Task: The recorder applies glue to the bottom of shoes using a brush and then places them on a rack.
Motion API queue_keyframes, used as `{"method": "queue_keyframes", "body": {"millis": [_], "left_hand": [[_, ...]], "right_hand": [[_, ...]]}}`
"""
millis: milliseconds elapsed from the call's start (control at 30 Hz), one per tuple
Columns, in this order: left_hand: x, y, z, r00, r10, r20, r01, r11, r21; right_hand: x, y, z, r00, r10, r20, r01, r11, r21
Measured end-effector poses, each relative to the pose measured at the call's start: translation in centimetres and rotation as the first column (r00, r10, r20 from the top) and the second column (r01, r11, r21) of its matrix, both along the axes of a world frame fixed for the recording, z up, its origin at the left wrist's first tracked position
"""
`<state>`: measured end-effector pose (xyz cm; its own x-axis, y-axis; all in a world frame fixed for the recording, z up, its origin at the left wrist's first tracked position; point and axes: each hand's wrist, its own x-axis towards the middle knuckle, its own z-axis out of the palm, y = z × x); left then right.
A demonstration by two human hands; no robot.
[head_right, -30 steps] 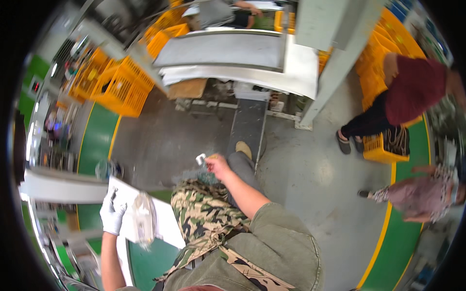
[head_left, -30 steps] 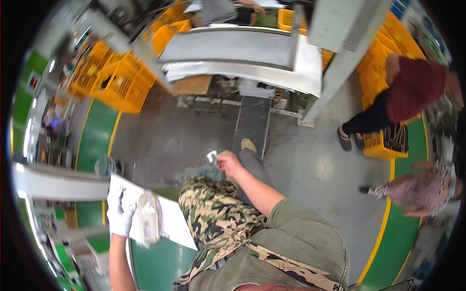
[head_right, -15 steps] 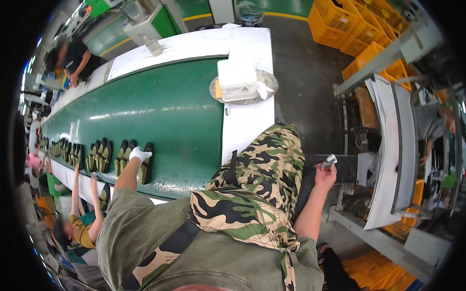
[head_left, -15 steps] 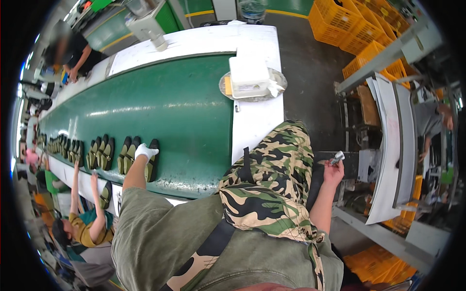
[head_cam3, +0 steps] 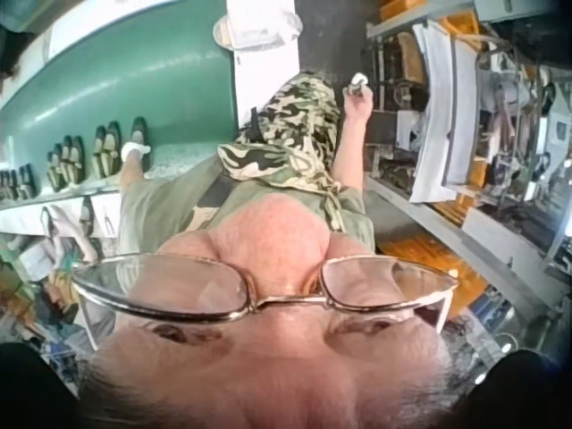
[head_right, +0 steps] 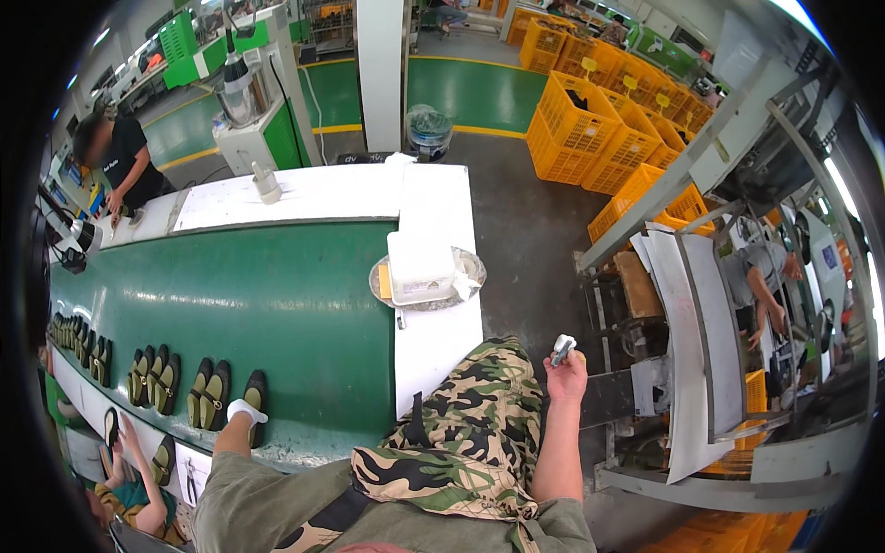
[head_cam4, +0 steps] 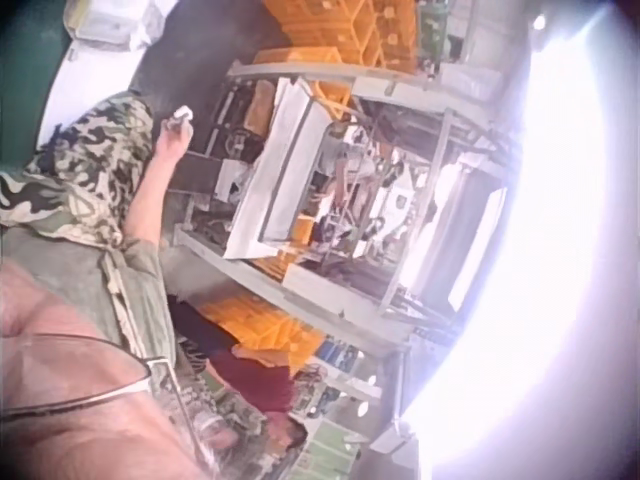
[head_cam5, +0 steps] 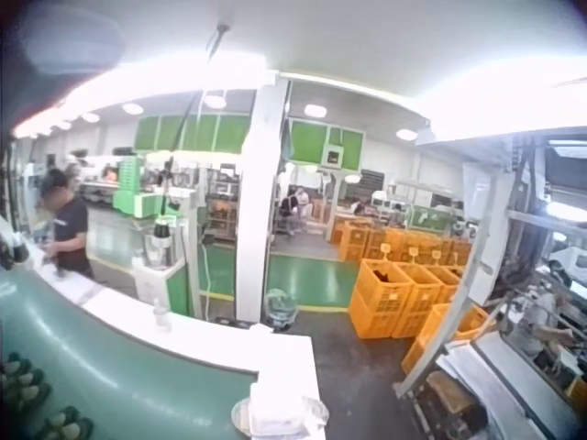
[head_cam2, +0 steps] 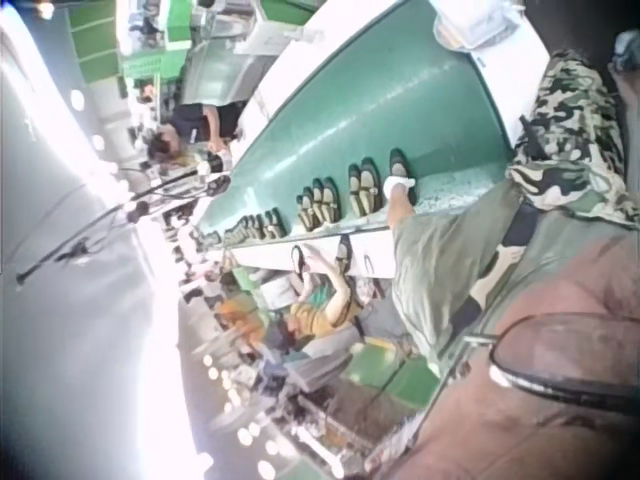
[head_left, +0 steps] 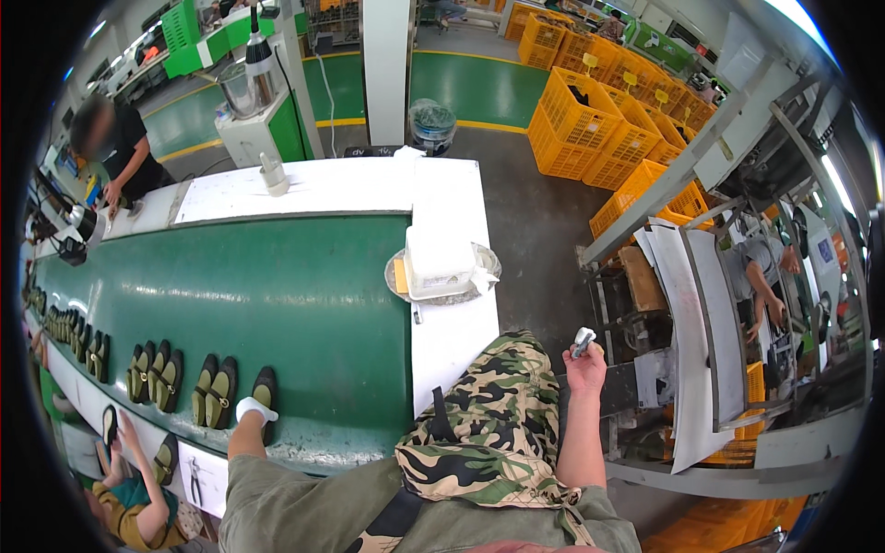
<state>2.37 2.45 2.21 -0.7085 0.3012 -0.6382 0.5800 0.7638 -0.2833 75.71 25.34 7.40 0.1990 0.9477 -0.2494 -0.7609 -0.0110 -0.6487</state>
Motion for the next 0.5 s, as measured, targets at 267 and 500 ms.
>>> {"method": "queue_keyframes", "body": {"millis": [267, 500], "left_hand": [[6.0, 4.2, -0.7, 0.72, 0.407, 0.562, -0.642, 0.699, 0.316], [19.3, 14.5, 7.7, -0.139, -0.359, 0.923, -0.89, 0.455, 0.043]], "right_hand": [[-2.3, 1.7, -0.7, 1.0, 0.018, -0.025, -0.02, 0.996, -0.083], [-3.7, 2.4, 2.1, 0.971, 0.026, 0.236, 0.005, 0.992, -0.128]]}}
